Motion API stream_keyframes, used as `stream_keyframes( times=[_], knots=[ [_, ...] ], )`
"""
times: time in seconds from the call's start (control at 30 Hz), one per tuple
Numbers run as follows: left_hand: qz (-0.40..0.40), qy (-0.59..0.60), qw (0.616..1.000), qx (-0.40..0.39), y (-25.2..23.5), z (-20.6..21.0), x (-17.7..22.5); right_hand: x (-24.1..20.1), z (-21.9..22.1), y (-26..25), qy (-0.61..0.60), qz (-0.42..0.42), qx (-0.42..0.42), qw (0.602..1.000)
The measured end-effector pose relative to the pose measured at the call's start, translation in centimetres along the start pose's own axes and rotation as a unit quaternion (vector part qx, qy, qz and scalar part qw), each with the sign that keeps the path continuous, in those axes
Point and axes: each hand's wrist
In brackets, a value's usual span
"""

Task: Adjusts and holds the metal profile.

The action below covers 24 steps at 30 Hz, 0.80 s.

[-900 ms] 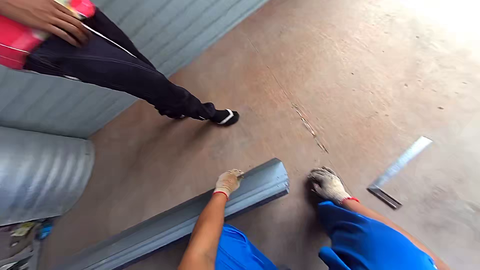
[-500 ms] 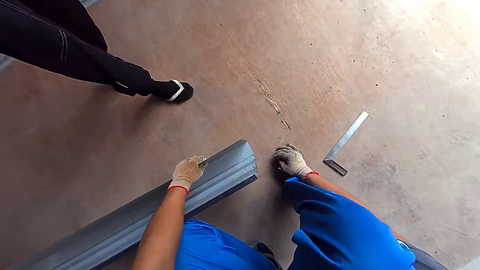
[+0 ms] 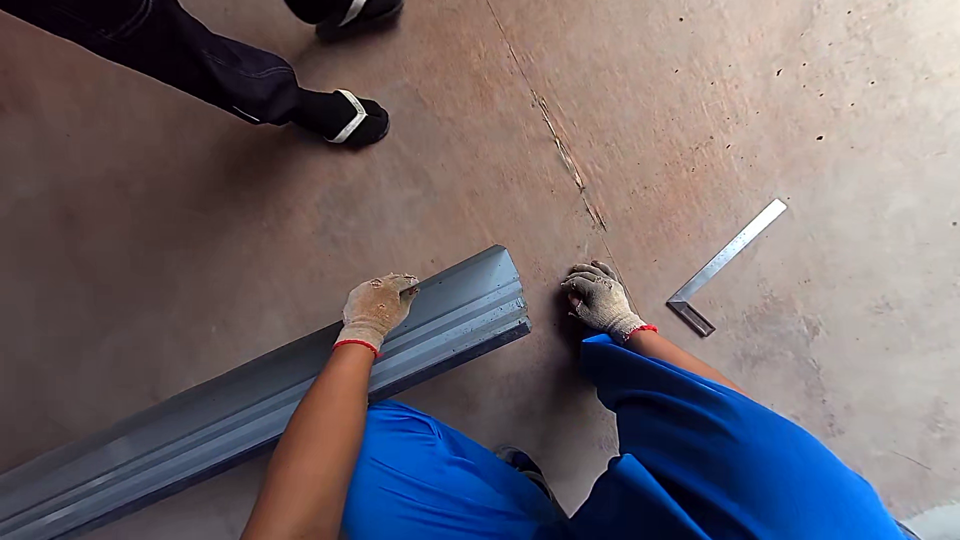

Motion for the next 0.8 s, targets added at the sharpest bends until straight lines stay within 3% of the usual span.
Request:
stream_keyframes(
  times=[0.8],
  knots=[
    [-0.028, -0.013, 0.999, -0.014, -0.91, -0.43, -0.23, 0.06, 0.25, 0.01, 0.007, -0.002, 0.002, 1.0]
  ],
)
Point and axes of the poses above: each hand's wrist, its own y-axis away from the middle knuckle, its own z-axis out of the palm, x = y × z, and after that the axes turned 1 degree about -y, right-handed
